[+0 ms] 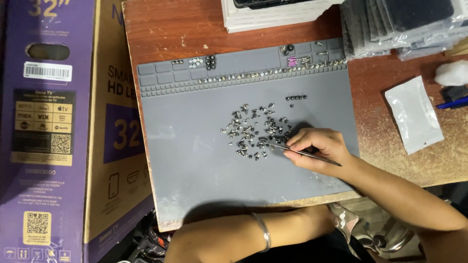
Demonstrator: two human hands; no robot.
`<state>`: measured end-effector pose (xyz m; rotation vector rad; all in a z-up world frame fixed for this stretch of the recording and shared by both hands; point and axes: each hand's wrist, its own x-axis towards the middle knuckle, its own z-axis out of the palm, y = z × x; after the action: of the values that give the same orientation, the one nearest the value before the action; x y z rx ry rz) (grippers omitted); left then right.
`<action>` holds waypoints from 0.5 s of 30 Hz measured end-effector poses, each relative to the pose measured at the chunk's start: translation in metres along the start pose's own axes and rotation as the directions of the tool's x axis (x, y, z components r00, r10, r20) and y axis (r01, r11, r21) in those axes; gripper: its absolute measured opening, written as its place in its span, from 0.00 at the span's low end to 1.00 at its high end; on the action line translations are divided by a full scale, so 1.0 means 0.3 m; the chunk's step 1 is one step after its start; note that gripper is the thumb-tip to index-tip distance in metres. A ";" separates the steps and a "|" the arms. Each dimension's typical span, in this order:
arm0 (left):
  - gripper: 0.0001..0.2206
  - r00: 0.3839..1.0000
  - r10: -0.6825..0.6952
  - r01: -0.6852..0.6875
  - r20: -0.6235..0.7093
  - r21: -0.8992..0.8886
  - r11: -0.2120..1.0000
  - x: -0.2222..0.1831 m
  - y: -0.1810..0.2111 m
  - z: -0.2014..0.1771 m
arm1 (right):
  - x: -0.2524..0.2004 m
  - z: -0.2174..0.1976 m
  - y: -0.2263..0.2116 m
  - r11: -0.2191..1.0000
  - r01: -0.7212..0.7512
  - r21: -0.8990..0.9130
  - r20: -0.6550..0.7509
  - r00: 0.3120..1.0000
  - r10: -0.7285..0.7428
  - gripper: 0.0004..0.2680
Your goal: Using tweezers to pick up small screws from a pile and organize them into rows on a magnetic repair mat.
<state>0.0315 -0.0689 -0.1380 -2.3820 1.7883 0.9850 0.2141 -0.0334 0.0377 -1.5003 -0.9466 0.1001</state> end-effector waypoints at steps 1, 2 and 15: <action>0.14 1.000 0.000 0.000 0.019 0.002 1.000 -0.011 -0.003 -0.015 | 0.006 0.001 0.001 1.000 0.011 0.000 -0.001 1.000 -0.011 0.03; 0.14 0.999 0.001 -0.001 0.037 0.004 1.000 -0.012 -0.010 -0.033 | 0.007 0.002 -0.002 1.000 0.012 0.002 0.000 1.000 -0.012 0.03; 0.19 0.960 0.021 -0.034 0.278 0.041 0.999 -0.001 -0.067 -0.193 | -0.005 -0.020 -0.001 0.995 0.052 -0.091 0.103 0.994 -0.043 0.04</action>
<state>0.0764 -0.0826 -0.0985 -2.0738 1.7243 1.1981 0.2162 -0.0391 0.0385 -1.5693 -1.0797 0.0991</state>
